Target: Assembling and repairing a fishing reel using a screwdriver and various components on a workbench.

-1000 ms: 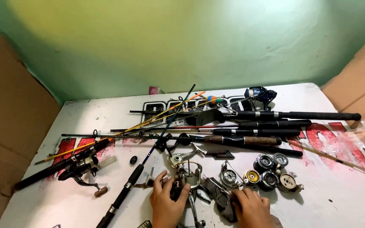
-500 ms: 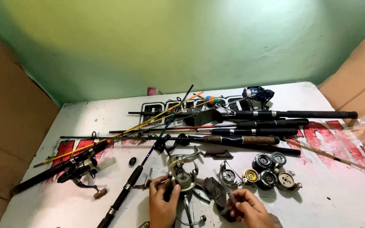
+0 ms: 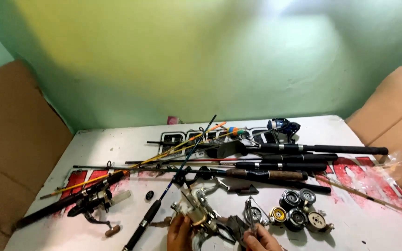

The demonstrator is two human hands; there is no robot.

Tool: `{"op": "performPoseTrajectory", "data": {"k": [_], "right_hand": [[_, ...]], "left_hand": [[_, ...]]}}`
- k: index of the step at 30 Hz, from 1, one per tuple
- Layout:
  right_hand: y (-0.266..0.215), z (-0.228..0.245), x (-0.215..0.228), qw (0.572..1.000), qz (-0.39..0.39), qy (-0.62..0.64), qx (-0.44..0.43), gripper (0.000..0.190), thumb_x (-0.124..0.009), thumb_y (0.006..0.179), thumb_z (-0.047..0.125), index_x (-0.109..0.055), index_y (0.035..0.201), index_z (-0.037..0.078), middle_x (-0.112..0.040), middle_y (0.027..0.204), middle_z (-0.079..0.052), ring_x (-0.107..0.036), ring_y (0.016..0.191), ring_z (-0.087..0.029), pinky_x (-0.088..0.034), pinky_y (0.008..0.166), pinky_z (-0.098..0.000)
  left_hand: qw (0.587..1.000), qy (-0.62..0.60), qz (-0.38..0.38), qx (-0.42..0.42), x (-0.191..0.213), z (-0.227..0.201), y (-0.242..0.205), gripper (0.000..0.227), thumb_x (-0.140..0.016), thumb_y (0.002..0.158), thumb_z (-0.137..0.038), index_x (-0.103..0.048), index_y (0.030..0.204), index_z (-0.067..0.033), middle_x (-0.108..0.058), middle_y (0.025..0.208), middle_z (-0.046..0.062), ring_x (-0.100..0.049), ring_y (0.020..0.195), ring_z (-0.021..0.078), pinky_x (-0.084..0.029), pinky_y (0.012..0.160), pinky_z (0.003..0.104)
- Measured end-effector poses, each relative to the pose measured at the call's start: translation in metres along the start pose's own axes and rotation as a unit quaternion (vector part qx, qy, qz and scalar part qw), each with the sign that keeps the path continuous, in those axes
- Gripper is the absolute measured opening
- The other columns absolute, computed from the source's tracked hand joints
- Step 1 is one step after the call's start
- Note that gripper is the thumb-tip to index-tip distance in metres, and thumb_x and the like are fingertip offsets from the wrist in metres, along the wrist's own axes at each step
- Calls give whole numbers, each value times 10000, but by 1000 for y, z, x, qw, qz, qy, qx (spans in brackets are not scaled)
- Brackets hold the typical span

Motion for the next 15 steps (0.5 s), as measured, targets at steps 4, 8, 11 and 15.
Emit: {"op": "performPoseTrajectory", "data": {"k": [4,8,11,15], "right_hand": [[40,-30,-4,988,-48,-128,73,111,-766,819,82,-852,811,12,-810,708,-94,-729,698,-174,-539,738,-280],[36,-7,-29,986,19,-111,126,131,-842,800,79,-794,913,33,-890,875,-120,-854,864,-185,-634,852,-332],[18,50,-55,997,-18,-58,48,333,-843,775,73,-789,1101,33,-894,974,-184,-869,930,-247,-630,901,-377],[15,61,-57,999,-40,-33,-4,533,-818,751,-2,-725,1272,54,-847,1073,-216,-819,1032,-274,-630,924,-398]], "left_hand": [[990,-9,122,-70,23,38,33,372,-562,956,-24,-626,1286,135,-763,1131,359,-773,926,436,-621,774,477],[982,64,150,-100,29,40,32,413,-650,912,-96,-658,1244,149,-798,1027,330,-779,800,374,-649,685,453],[975,78,184,-98,20,34,26,437,-636,917,-103,-631,1281,139,-782,1089,334,-795,850,402,-671,707,492],[923,267,172,-218,7,15,5,359,-670,877,-149,-770,1129,86,-843,1061,246,-824,985,302,-615,902,433]]}}
Point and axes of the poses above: each hand's wrist, its own y-axis towards the middle knuckle, its own x-axis out of the back of the hand, z = x × y, the point moved 4 cm from there along y, towards the middle knuckle
